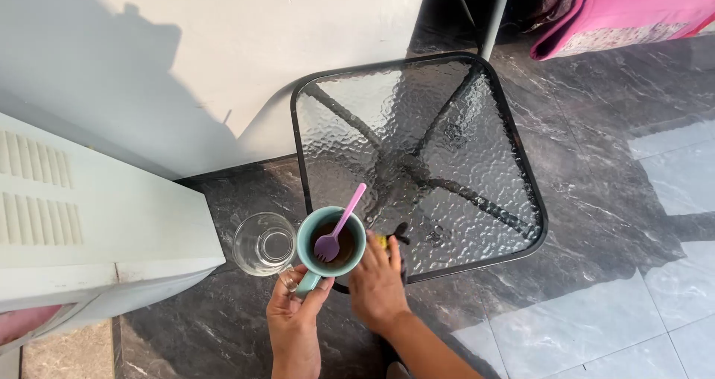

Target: The person is cleaning the dining table and organizing objects onto a tray, then moving items between the dining area and kitchen.

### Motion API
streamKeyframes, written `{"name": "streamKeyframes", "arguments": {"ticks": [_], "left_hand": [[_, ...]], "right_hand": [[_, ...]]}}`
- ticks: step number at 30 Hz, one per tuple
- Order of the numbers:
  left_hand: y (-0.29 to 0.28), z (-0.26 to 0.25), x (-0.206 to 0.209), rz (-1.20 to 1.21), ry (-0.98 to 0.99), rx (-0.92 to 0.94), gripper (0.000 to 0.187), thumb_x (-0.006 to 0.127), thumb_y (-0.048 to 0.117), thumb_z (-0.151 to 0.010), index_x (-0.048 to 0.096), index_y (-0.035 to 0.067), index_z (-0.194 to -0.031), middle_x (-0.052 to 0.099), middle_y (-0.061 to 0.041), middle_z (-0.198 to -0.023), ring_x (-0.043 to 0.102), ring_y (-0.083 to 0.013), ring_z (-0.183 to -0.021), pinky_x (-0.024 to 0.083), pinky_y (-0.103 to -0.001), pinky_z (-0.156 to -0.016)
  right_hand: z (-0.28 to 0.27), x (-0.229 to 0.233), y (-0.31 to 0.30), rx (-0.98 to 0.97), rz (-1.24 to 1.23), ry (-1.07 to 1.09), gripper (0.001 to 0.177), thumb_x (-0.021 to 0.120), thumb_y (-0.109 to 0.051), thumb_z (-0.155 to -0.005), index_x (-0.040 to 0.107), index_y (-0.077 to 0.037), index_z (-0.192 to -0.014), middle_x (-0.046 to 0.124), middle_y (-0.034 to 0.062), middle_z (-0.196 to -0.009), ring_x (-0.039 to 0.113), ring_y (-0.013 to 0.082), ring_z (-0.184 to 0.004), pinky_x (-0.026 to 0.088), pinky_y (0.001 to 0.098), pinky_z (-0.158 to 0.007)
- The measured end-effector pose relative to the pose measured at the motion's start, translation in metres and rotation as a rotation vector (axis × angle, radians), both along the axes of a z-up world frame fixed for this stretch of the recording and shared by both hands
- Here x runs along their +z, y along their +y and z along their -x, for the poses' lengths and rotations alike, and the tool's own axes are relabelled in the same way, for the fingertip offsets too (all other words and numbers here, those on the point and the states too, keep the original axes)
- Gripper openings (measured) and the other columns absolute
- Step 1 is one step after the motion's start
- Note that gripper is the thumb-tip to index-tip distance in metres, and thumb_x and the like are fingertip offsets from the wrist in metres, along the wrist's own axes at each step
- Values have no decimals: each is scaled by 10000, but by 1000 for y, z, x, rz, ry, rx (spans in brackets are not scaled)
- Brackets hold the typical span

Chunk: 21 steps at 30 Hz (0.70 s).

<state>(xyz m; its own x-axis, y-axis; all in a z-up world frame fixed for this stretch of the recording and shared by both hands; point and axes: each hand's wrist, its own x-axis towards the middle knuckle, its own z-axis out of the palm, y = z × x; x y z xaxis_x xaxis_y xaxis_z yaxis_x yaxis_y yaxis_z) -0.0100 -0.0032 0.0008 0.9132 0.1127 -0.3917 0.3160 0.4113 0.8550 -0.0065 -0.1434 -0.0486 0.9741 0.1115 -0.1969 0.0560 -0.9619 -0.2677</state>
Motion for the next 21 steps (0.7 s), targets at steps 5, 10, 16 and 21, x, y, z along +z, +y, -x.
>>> {"name": "streamKeyframes", "arguments": {"ticks": [5,10,16,21], "left_hand": [[-3,18,-6,15,30,-52,233,735,-45,-832,686,36,-1044,726,-60,-1084,686,-146,-1034,545,-338,-956],[3,30,-2,-7,48,-105,277,751,-64,-830,696,38,-1082,718,-69,-1062,664,-140,-1009,533,-325,-925],[1,22,0,-35,15,-124,258,732,-63,-810,696,32,-1048,722,-45,-1060,701,-132,-999,572,-328,-910],[-9,7,1,-2,49,-122,273,730,-59,-841,690,24,-1098,723,-81,-1048,672,-154,-999,552,-324,-907]], "right_hand": [[36,-24,-61,6,-96,-256,489,609,-212,-931,531,-146,-1409,479,125,-1478,363,331,-1450,138,622,-1215],[46,-59,-201,-550,94,-466,507,530,-223,-972,540,-193,-1478,451,154,-1561,410,381,-1410,181,717,-1167],[40,-44,-51,-430,93,-356,550,475,-239,-970,468,-118,-1507,387,195,-1539,343,373,-1439,135,630,-1199],[22,-20,-86,-46,-32,-276,538,541,-184,-897,523,-197,-1435,428,141,-1559,343,357,-1460,173,576,-1223]]}}
